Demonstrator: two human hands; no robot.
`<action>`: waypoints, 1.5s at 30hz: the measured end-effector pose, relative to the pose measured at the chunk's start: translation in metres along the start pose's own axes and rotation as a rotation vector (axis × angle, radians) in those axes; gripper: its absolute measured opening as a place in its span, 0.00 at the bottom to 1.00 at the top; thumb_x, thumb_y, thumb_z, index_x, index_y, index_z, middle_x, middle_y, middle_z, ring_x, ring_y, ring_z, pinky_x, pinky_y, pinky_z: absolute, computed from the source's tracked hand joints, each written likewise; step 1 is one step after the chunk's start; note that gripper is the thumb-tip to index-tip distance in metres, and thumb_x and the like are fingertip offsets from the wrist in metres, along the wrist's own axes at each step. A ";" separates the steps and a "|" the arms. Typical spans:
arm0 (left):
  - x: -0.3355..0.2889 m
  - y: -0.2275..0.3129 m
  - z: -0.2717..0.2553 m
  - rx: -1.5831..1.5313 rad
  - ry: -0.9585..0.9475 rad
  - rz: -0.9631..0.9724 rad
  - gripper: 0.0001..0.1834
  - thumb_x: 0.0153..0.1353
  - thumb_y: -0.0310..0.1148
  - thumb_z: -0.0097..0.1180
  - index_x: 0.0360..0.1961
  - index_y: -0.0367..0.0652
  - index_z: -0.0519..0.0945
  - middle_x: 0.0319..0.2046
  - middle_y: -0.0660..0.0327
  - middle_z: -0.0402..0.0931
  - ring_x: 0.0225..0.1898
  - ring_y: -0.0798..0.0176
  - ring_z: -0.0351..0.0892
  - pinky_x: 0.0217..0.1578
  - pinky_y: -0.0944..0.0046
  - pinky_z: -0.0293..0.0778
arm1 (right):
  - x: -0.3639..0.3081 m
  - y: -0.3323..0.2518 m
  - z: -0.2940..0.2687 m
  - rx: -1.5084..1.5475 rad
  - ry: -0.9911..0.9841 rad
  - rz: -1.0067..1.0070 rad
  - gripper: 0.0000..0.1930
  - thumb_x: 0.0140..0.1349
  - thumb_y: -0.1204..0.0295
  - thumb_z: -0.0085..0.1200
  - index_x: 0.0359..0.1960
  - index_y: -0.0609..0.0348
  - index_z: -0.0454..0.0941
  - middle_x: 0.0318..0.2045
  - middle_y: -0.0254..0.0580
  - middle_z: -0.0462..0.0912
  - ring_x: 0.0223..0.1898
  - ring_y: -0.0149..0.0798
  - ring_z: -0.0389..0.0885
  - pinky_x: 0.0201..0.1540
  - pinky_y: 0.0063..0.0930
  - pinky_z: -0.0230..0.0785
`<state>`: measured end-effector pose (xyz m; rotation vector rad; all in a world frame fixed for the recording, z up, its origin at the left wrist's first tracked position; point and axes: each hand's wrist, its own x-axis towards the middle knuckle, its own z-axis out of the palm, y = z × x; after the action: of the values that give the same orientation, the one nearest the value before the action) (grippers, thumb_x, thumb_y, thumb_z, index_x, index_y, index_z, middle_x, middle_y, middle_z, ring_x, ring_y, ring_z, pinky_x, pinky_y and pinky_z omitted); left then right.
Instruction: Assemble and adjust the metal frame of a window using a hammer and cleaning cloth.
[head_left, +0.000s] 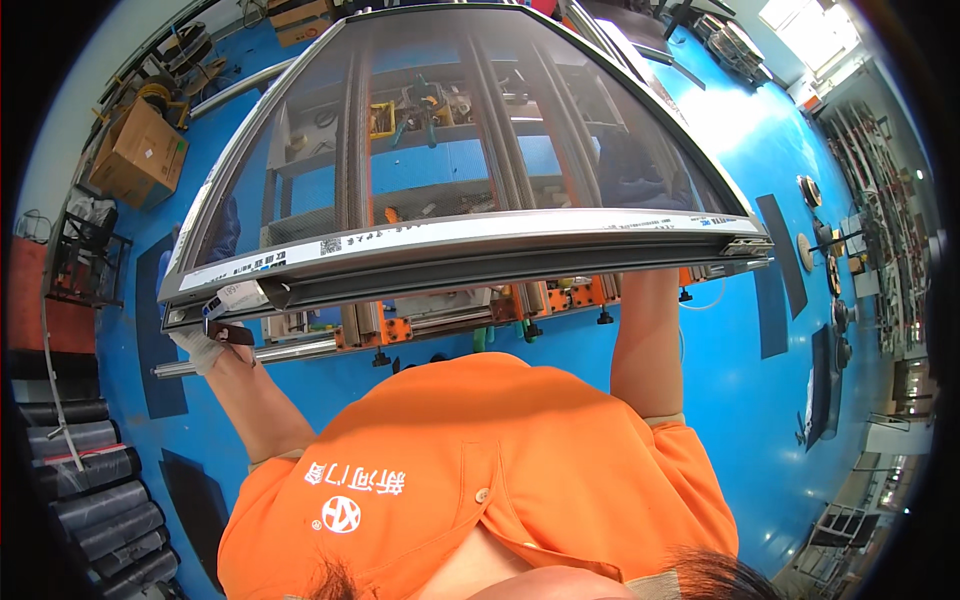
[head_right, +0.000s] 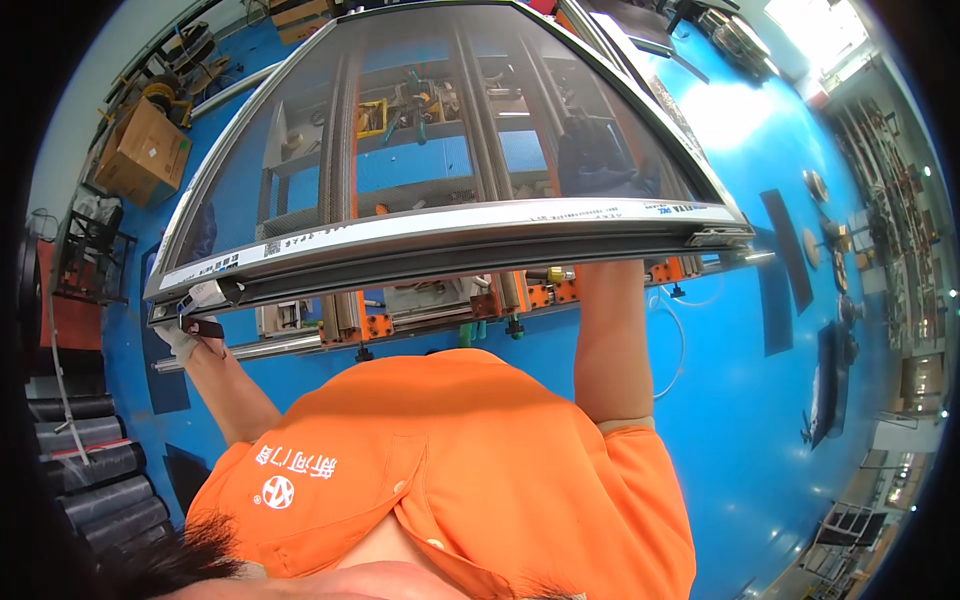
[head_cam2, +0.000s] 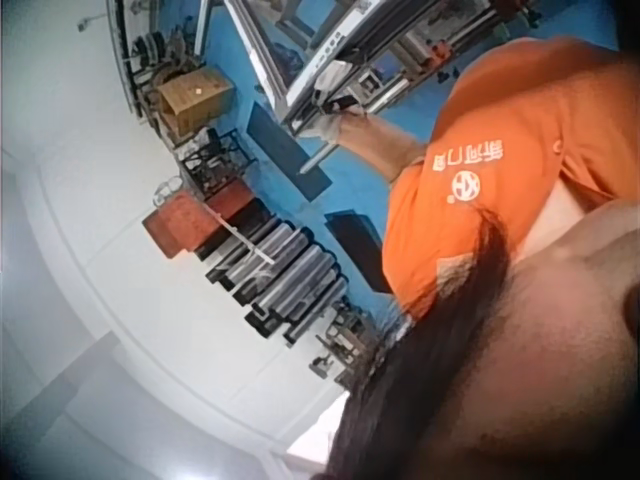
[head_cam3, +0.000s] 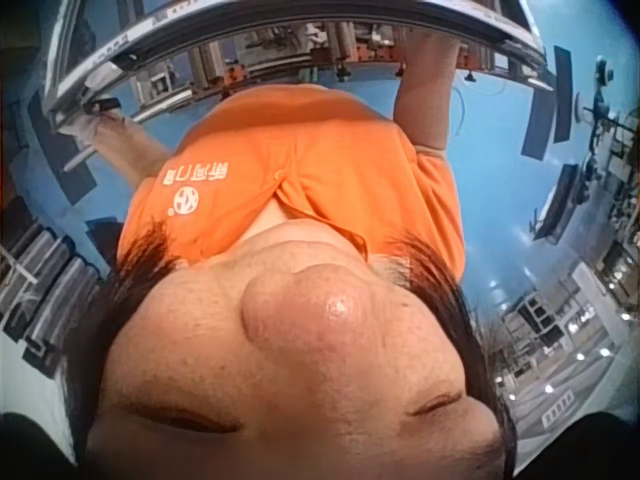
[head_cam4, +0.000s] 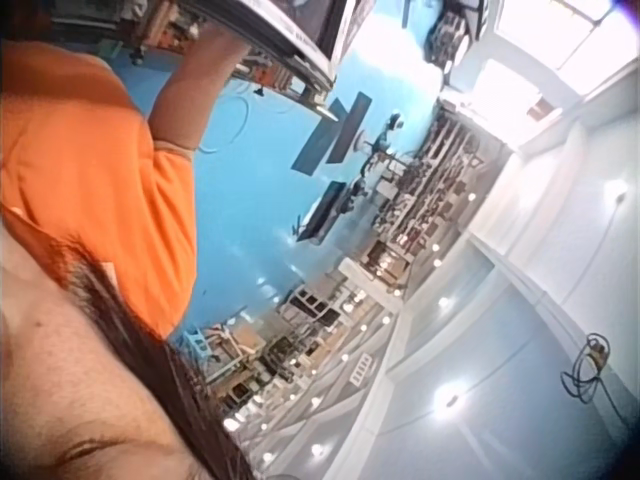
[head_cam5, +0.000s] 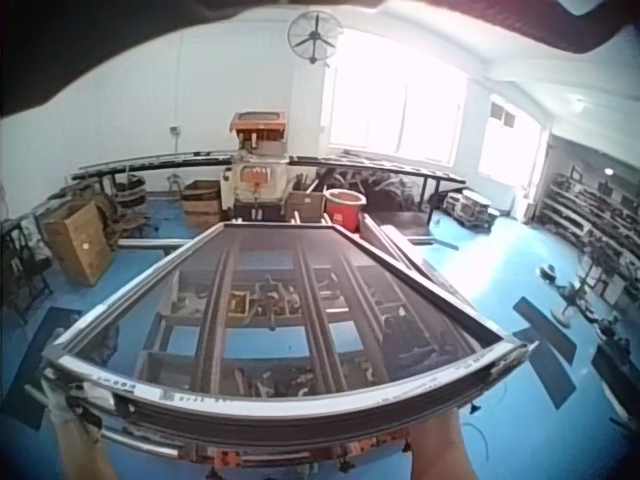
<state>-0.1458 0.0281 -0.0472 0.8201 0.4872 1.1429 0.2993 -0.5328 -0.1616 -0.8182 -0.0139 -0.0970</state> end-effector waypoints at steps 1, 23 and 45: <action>0.003 0.000 -0.010 -0.070 -0.174 -0.007 0.30 0.67 0.42 0.42 0.69 0.45 0.65 0.67 0.50 0.65 0.67 0.47 0.66 0.69 0.38 0.55 | 0.002 0.000 0.004 0.049 -0.043 0.074 0.35 0.64 0.37 0.44 0.57 0.55 0.72 0.52 0.51 0.79 0.53 0.48 0.80 0.52 0.57 0.75; 0.000 0.006 -0.027 -0.096 -0.536 -0.010 0.32 0.67 0.45 0.43 0.70 0.44 0.62 0.67 0.51 0.65 0.67 0.48 0.66 0.69 0.41 0.56 | -0.091 -0.042 0.097 0.492 -0.445 0.482 0.23 0.70 0.47 0.44 0.57 0.46 0.75 0.51 0.35 0.81 0.53 0.42 0.80 0.59 0.50 0.73; -0.017 0.016 0.030 0.214 0.142 0.070 0.33 0.69 0.48 0.40 0.71 0.43 0.60 0.68 0.50 0.63 0.68 0.48 0.64 0.72 0.43 0.52 | -0.094 -0.132 0.057 0.298 -0.608 0.098 0.24 0.71 0.54 0.46 0.59 0.57 0.75 0.58 0.49 0.78 0.61 0.49 0.75 0.67 0.46 0.64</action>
<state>-0.1403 0.0059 -0.0167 0.9507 0.7124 1.2334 0.1947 -0.5730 -0.0316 -0.5243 -0.5491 0.2451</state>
